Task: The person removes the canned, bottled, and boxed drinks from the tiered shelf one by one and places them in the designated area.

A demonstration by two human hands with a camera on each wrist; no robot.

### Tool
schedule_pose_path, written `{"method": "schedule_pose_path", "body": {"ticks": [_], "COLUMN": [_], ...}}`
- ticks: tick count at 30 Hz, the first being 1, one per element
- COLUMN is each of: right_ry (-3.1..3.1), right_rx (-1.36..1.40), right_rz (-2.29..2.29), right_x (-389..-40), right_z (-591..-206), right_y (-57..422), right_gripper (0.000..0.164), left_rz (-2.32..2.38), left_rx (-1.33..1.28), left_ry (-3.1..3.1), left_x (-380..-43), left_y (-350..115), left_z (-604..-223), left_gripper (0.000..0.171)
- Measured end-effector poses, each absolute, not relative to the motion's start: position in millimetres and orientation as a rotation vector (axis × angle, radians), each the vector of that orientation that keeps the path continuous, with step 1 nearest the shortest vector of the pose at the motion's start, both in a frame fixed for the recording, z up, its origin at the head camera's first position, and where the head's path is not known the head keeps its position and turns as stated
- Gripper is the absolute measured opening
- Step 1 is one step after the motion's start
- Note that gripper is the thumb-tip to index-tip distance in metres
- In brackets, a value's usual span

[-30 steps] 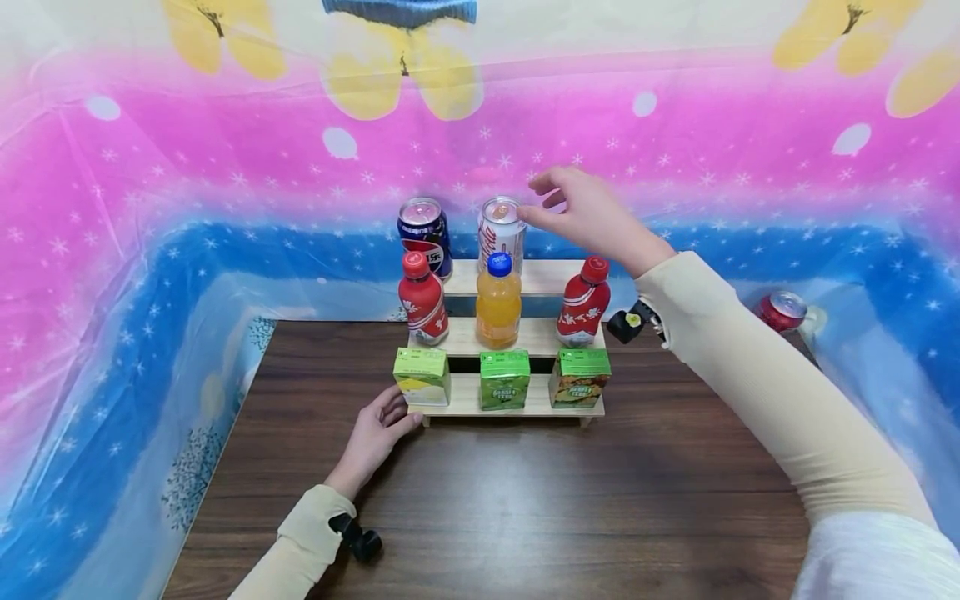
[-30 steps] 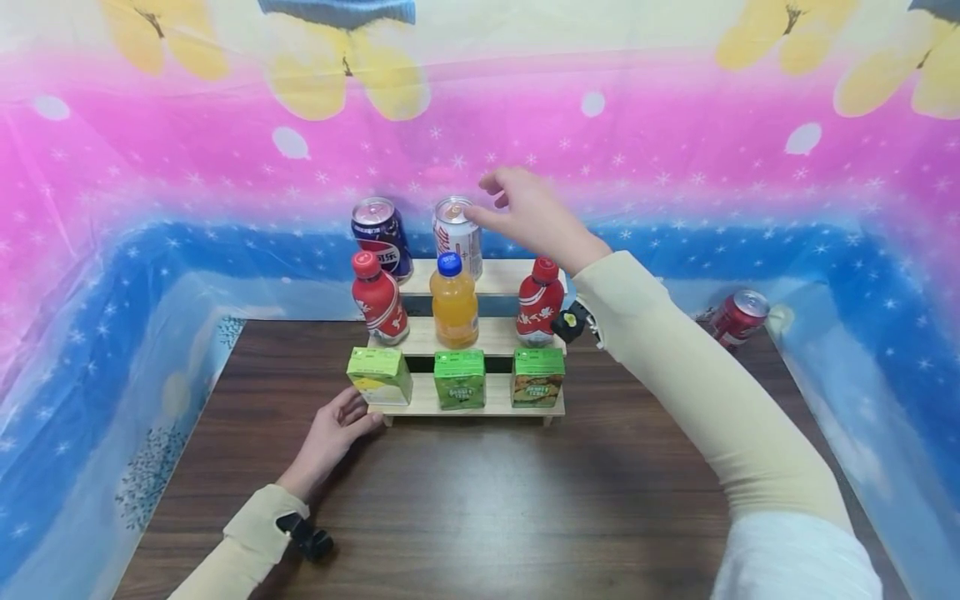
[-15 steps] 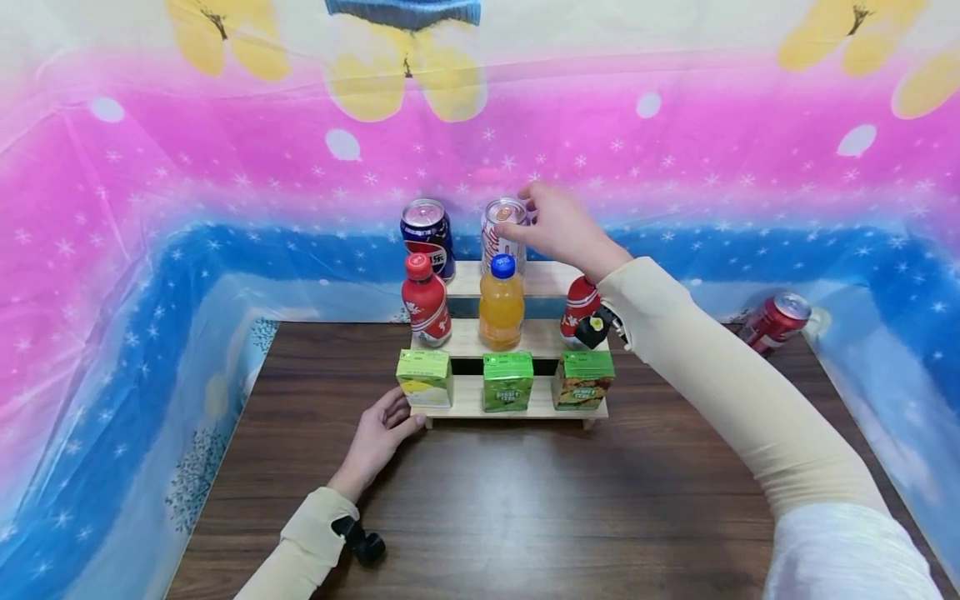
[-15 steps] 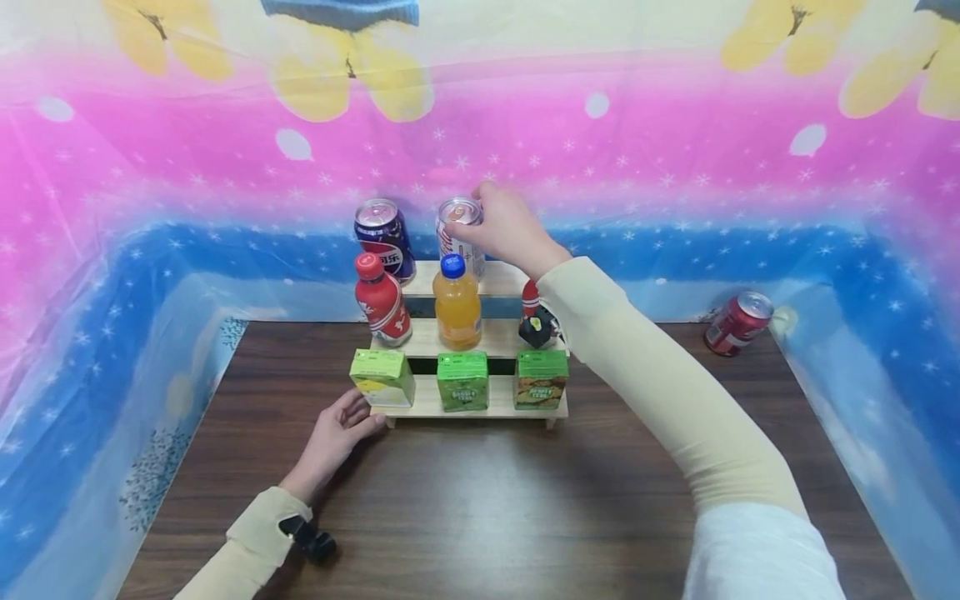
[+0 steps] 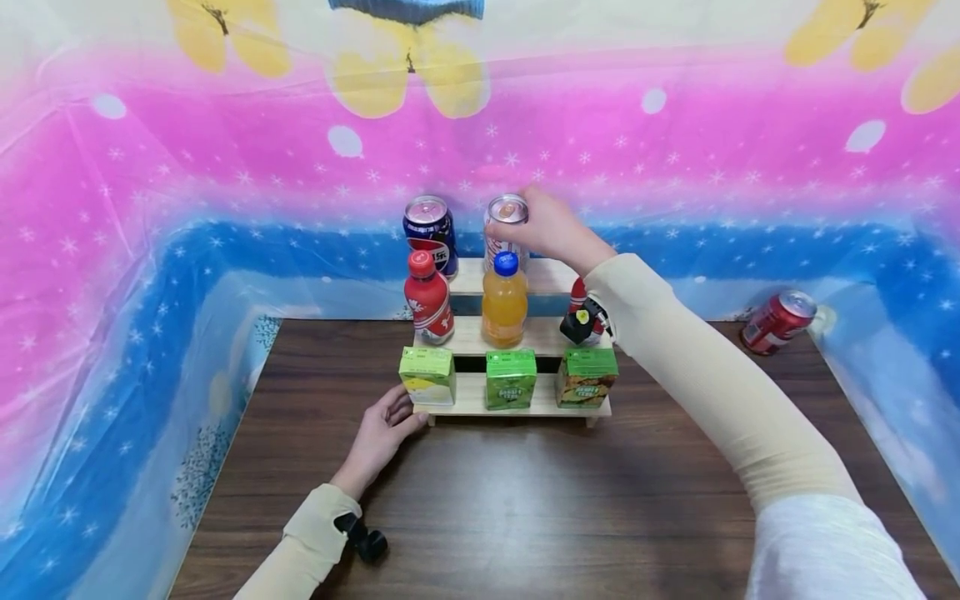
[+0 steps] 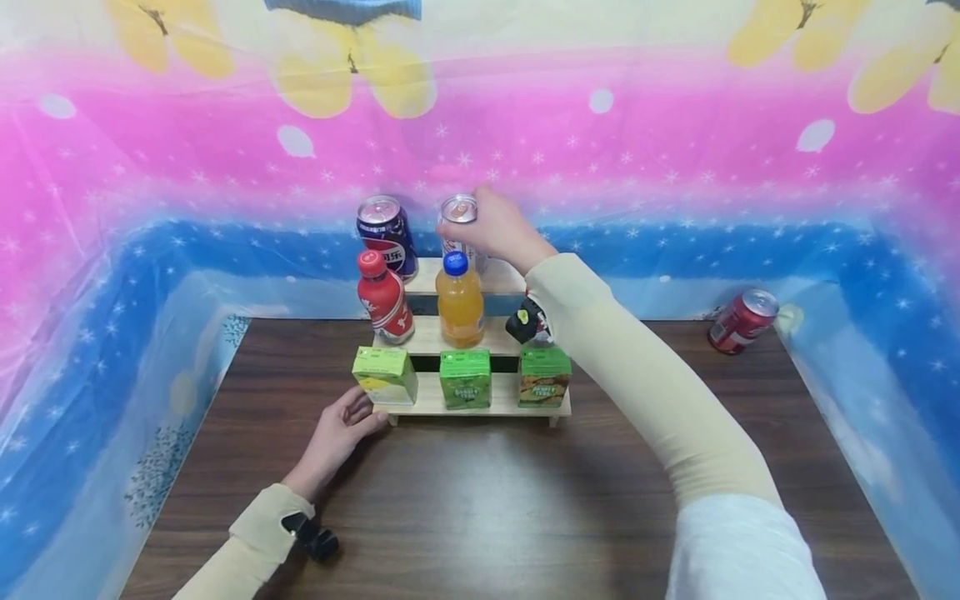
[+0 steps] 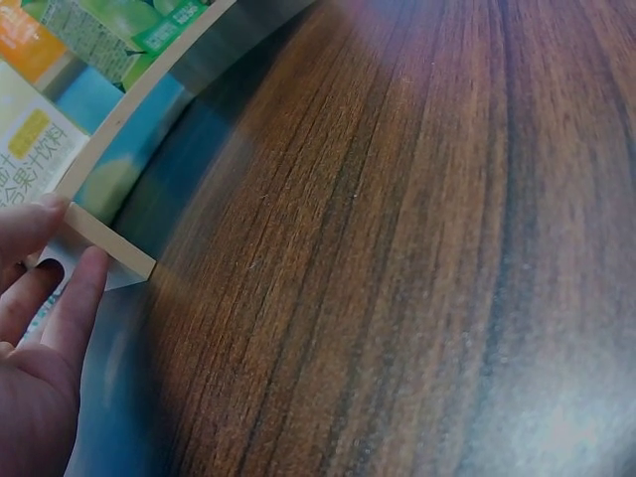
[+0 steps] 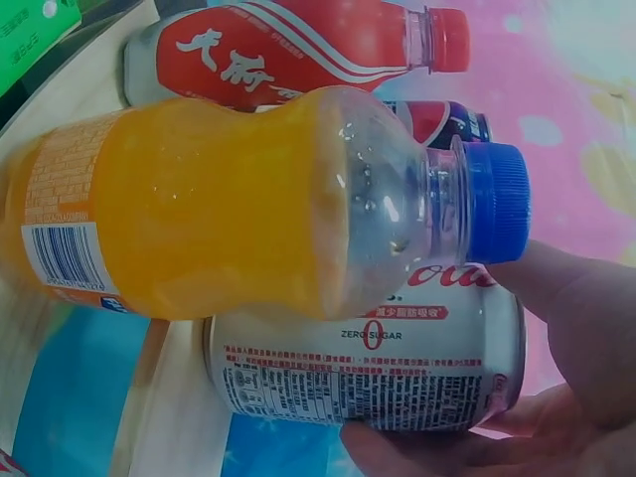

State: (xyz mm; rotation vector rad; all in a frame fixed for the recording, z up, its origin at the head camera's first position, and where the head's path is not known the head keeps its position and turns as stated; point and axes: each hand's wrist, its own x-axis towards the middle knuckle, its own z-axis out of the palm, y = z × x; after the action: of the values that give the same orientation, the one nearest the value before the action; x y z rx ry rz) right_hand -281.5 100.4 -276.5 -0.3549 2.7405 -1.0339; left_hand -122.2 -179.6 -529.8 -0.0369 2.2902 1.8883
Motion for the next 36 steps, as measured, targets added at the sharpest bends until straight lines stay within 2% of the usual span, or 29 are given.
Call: {"method": "schedule_pose_path", "body": {"ticks": [13, 27, 36], "right_ry": [2.755, 2.764, 2.736], "right_rx": [-0.212, -0.273, -0.267], "right_rz": [-1.068, -1.078, -1.054], "right_x": [-281, -277, -276], "right_z": [-277, -273, -265], "right_y": [93, 97, 102], "right_gripper": [0.085, 0.062, 0.063], "left_rz": [1.855, 1.857, 1.873], "left_rx": [-0.021, -0.026, -0.008], "left_ry": [2.305, 2.331, 2.337], "left_x": [-124, -121, -121], "left_y": [-178, -178, -180], "left_z": [-526, -530, -530], "left_gripper": [0.063, 0.062, 0.061]}}
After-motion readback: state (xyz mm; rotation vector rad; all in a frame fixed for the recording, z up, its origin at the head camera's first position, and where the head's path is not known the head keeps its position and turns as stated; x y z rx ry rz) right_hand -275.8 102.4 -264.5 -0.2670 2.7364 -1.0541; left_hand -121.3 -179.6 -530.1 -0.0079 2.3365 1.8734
